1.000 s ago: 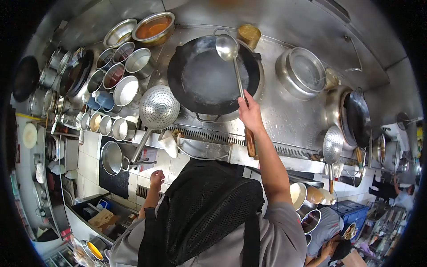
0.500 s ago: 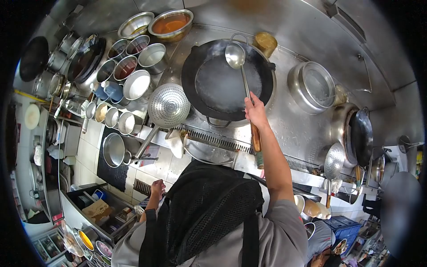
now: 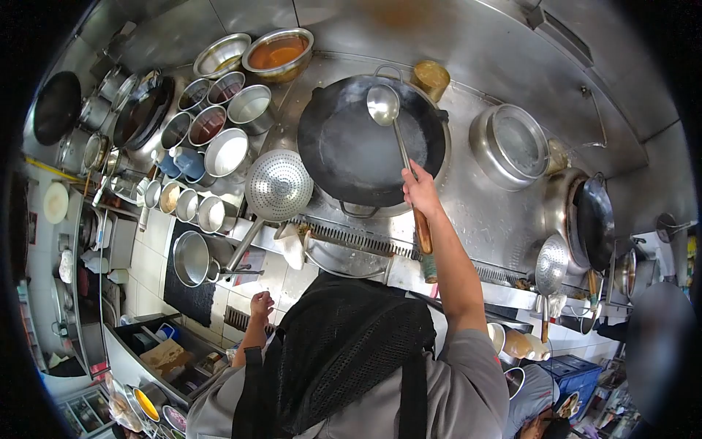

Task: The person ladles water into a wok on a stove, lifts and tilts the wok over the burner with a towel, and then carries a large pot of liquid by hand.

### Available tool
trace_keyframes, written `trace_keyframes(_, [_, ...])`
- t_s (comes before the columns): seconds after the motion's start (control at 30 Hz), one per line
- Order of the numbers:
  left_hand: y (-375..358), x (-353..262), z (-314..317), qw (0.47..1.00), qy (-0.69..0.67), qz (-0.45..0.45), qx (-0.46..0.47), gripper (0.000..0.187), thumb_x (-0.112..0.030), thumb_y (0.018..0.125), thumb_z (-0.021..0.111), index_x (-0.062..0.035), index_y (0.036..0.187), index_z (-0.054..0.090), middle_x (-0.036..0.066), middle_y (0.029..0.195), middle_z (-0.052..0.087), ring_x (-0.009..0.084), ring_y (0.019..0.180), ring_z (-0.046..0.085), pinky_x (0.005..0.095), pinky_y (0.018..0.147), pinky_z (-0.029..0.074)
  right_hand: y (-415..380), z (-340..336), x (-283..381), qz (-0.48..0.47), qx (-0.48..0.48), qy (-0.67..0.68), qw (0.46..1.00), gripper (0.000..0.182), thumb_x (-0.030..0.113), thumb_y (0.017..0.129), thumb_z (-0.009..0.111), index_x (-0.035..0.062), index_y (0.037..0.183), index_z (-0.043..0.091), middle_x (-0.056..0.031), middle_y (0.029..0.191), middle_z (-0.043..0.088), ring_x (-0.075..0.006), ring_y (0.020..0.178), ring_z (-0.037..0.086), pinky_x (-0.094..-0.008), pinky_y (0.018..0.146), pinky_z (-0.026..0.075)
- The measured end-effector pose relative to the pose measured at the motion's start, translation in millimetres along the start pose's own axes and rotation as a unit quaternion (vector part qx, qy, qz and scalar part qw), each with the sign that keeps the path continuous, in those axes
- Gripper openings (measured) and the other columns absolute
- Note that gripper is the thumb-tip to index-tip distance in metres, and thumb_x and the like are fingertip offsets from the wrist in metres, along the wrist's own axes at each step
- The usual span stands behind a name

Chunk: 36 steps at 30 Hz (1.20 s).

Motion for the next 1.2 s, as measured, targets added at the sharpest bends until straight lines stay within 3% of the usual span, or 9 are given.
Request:
trace_keyframes(0.4, [-12.8,8.3,-3.8,0.999,-0.014,-0.032,-0.012,0.027,-0.017,0.085,0.062,-0.0029,0.107,0.058,0.000,0.072,0.054,0.0080,0.059,0.052,0.0208,0.044,0.036,-19.1,6.7,-7.1,0.022,0.018,0.054,0.998,0.056,0.025,0.097,0.056,0.0049,0.145,0.035,-0.0006,0.061,0.048,-0.0097,0.041,0.043,-0.0264,0.037,0.034])
trace_keyframes(0.8, [-6.2,1.5,1.7,1.000,-0.001,-0.014,0.003,0.030,-0.021,0.085,0.063,-0.0041,0.110,0.057,0.003,0.077,0.058,0.0104,0.064,0.055,0.0222,0.048,0.040,-39.2,25.3,-11.7,0.070,0.047,0.115,0.990,0.050,0.026,0.098,0.055,0.0118,0.143,0.039,-0.0002,0.063,0.048,-0.0088,0.042,0.042,-0.0248,0.038,0.034])
trace_keyframes(0.9, [-3.6,2.5,-0.4,1.000,0.003,-0.014,-0.003,0.032,-0.023,0.085,0.064,-0.0043,0.110,0.057,0.003,0.077,0.058,0.0110,0.065,0.056,0.0220,0.049,0.040,-54.8,33.7,-6.9,0.122,0.063,0.260,0.956,0.036,0.028,0.099,0.053,0.0135,0.131,0.046,0.0002,0.066,0.049,-0.0067,0.043,0.040,-0.0236,0.039,0.033])
trace_keyframes(1.0, [-7.9,0.4,-2.3,1.000,0.008,-0.016,-0.018,0.032,-0.022,0.085,0.064,-0.0043,0.111,0.057,0.003,0.075,0.057,0.0111,0.064,0.055,0.0218,0.048,0.039,-68.8,29.8,3.8,0.102,0.100,0.385,0.912,0.017,0.028,0.101,0.050,0.0161,0.113,0.049,0.0001,0.067,0.050,-0.0052,0.043,0.039,-0.0218,0.039,0.032])
trace_keyframes(1.2, [-1.2,7.1,-3.5,1.000,0.006,-0.022,0.000,0.029,-0.021,0.084,0.063,-0.0045,0.108,0.059,0.001,0.074,0.057,0.0117,0.063,0.055,0.0238,0.047,0.038,-99.5,-20.0,36.2,0.048,0.053,0.455,0.888,0.010,0.026,0.102,0.046,0.0160,0.102,0.047,-0.0015,0.068,0.050,-0.0053,0.042,0.039,-0.0208,0.038,0.032])
Point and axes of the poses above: each hand's wrist, its own y-axis towards the middle knuckle, its own z-axis out of the palm, x = y × z, the point moved 6 cm from there along y, towards the middle knuckle
